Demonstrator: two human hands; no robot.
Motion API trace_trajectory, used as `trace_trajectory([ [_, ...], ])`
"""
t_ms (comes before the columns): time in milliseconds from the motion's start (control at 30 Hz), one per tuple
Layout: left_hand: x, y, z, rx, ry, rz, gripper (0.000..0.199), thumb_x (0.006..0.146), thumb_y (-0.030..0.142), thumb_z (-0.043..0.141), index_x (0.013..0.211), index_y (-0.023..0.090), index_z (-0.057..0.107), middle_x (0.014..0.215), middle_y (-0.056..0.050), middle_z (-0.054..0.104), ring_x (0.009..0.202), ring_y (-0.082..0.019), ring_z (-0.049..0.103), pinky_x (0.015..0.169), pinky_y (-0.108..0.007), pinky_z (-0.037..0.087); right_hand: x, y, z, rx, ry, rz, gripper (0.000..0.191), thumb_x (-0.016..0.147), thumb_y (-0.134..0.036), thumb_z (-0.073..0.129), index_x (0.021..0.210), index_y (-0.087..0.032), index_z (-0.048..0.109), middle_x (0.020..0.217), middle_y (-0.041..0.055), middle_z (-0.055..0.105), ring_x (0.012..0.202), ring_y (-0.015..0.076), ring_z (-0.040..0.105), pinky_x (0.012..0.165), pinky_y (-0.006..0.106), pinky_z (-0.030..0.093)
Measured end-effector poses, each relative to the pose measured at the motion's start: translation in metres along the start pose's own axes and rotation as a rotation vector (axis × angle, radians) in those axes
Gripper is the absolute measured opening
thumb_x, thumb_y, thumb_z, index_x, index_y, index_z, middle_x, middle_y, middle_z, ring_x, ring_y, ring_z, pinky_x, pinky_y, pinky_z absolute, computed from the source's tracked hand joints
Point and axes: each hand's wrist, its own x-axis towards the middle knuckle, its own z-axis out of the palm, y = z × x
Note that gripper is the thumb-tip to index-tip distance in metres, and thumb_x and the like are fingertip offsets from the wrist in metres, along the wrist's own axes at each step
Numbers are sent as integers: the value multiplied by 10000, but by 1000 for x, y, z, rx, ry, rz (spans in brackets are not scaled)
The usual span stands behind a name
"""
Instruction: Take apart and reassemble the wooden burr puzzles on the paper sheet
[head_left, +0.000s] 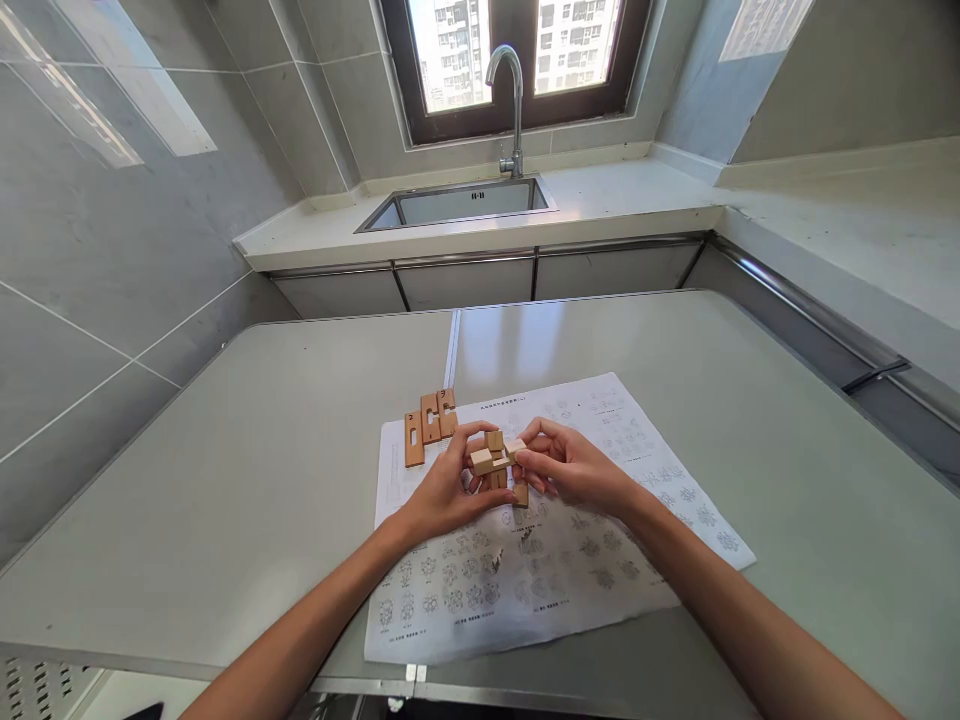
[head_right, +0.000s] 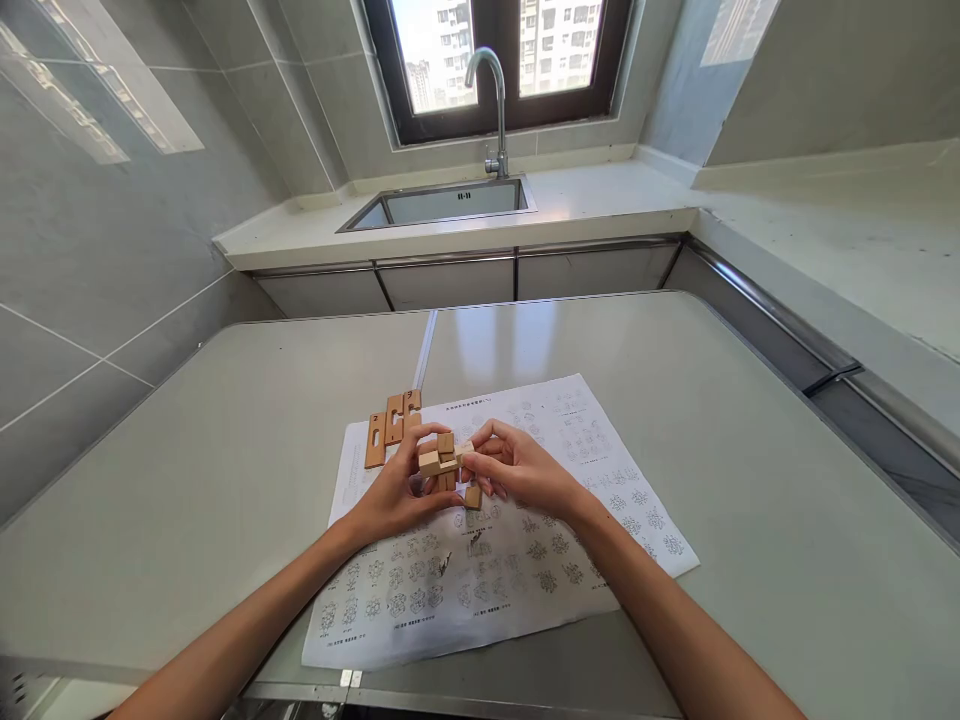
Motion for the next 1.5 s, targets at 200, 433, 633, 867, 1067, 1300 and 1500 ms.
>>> trace_trajectory([
  [200, -1, 5, 1, -12, 29, -14, 766, 814, 518, 882, 1361, 266, 411, 1075, -50, 720, 872, -193, 717, 744, -314, 556, 0, 0, 0, -31, 35, -18, 398, 937, -589, 732, 967, -231, 559, 791, -4, 700, 582, 111, 498, 547, 261, 384],
  [433, -2, 8, 0, -62, 32, -50, 765, 774, 488, 913, 1291, 267, 395, 1087, -45, 713, 952, -221, 726, 801, -337, 564, -2, -6, 7, -104, 56, -23, 380, 957, -567, 722, 938, -221, 567, 772, -6, 702, 640, 126, 576, 625, 268, 447],
  [633, -2, 12, -2, -28, 42, -74, 777, 747, 515, 922, 1267, 258, 404, 995, -14, 677, 898, -215, 700, 756, -309, 534, -3, -7, 8, -164, 29, -25, 371, 976, -566, 698, 961, -211, 591, 798, 12, 717, 689, 143, 625, 649, 268, 477],
  [867, -3, 11, 0, -8, 9, -27, 685, 804, 462, 888, 1247, 251, 411, 999, -13, 645, 787, -162, 661, 671, -268, 507, -2, -6, 9, -200, 69, -40, 410, 963, -609, 687, 931, -214, 582, 788, 11, 694, 670, 143, 607, 619, 267, 456],
  [1067, -5, 10, 1, -32, -33, 26, 477, 1002, 552, 640, 1259, 229, 399, 865, 3, 649, 690, -137, 614, 641, -259, 488, -2, -3, 10, -182, 110, -17, 442, 927, -633, 716, 922, -216, 572, 769, 2, 677, 657, 144, 606, 588, 260, 438],
  [1300, -3, 6, 3, -10, 25, 12, 407, 1096, 579, 409, 1241, 202, 450, 721, 41, 579, 605, -136, 565, 593, -253, 440, -3, -4, 11, -246, 120, -15, 451, 925, -641, 708, 883, -214, 569, 752, -1, 662, 636, 135, 573, 596, 262, 430],
  [1500, -4, 6, 1, 19, 8, 59, 343, 1102, 523, 444, 1212, 202, 493, 736, 38, 583, 631, -131, 574, 611, -249, 433, -4, -5, 10, -277, 131, -6, 454, 942, -641, 679, 834, -216, 564, 670, -28, 600, 594, 131, 519, 563, 259, 384],
])
